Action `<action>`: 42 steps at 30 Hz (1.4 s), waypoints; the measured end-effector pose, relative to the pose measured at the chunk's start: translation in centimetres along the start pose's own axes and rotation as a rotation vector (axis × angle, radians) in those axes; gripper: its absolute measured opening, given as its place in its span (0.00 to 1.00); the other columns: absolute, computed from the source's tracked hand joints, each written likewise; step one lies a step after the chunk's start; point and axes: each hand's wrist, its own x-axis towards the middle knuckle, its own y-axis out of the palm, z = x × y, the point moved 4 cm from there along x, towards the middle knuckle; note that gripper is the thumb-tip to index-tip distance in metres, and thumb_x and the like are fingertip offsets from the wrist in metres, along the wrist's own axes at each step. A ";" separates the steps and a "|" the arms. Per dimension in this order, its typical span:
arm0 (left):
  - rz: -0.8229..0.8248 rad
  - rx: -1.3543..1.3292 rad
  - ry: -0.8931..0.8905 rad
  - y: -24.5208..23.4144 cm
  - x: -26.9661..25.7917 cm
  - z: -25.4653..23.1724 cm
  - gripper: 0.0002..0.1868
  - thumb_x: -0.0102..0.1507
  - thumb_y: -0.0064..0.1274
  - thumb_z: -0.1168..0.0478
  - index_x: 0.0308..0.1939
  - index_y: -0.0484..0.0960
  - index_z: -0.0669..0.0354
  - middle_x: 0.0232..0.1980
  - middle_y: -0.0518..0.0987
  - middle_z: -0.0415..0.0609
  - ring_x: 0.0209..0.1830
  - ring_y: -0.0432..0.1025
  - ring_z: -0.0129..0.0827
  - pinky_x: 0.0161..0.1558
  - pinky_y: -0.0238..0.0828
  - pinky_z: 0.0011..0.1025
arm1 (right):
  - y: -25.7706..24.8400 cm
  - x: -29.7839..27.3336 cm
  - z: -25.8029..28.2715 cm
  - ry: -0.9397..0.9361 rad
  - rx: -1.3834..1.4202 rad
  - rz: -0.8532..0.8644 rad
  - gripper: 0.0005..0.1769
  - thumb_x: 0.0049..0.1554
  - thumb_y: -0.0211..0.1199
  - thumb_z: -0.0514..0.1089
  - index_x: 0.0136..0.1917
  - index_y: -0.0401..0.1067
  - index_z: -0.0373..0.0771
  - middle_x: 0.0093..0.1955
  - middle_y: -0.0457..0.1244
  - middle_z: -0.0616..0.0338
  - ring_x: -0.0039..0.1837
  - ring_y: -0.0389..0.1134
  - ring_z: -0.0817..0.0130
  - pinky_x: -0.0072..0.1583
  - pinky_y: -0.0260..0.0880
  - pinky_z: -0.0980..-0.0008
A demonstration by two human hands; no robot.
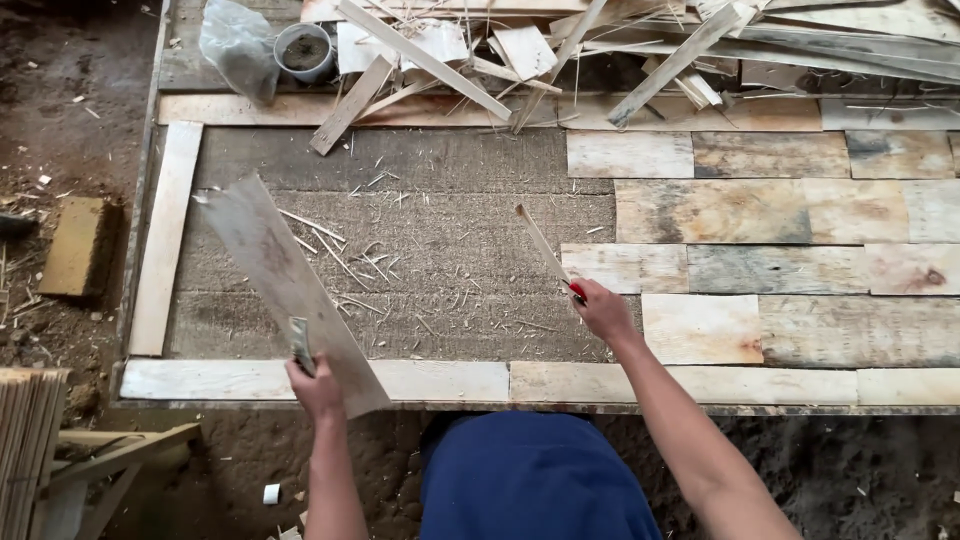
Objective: The person uses a red utility knife to cut and trim small wooden planks on a workbench. They repeatedly position the wood, score it with the blade, and break off sections, then clear away wood shavings and debris from the surface.
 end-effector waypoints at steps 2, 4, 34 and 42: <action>0.011 -0.025 -0.022 0.2 -2.6 1.2 0.13 0.69 0.50 0.60 0.53 0.69 0.63 0.47 0.71 0.60 0.52 0.67 0.47 0.58 0.61 0.48 | -0.7 -0.7 0.1 0.002 -0.041 0.016 0.15 0.62 0.57 0.52 0.63 0.68 0.58 0.54 0.69 0.62 0.50 0.75 0.48 0.54 0.77 0.49; 0.015 -0.053 -0.041 0.3 -4.8 2.5 0.13 0.69 0.50 0.59 0.52 0.69 0.63 0.45 0.70 0.60 0.51 0.66 0.45 0.58 0.61 0.47 | 0.0 -0.4 -0.4 -0.002 -0.083 0.029 0.16 0.62 0.57 0.54 0.63 0.67 0.59 0.57 0.69 0.63 0.50 0.75 0.46 0.55 0.77 0.48; 0.047 -0.102 -0.205 -0.6 -7.4 7.3 0.07 0.68 0.50 0.56 0.44 0.71 0.51 0.36 0.68 0.42 0.36 0.61 0.30 0.44 0.62 0.37 | 4.0 -0.3 5.0 0.026 0.223 -0.071 0.17 0.58 0.62 0.46 0.61 0.71 0.45 0.47 0.69 0.47 0.51 0.74 0.45 0.53 0.76 0.48; 0.092 -0.067 -0.167 -4.2 -0.2 5.9 0.08 0.69 0.50 0.54 0.44 0.71 0.52 0.37 0.67 0.45 0.39 0.61 0.34 0.47 0.62 0.42 | 7.1 -0.3 9.4 0.218 0.297 -0.231 0.26 0.57 0.60 0.43 0.69 0.70 0.40 0.51 0.67 0.47 0.53 0.73 0.46 0.55 0.75 0.50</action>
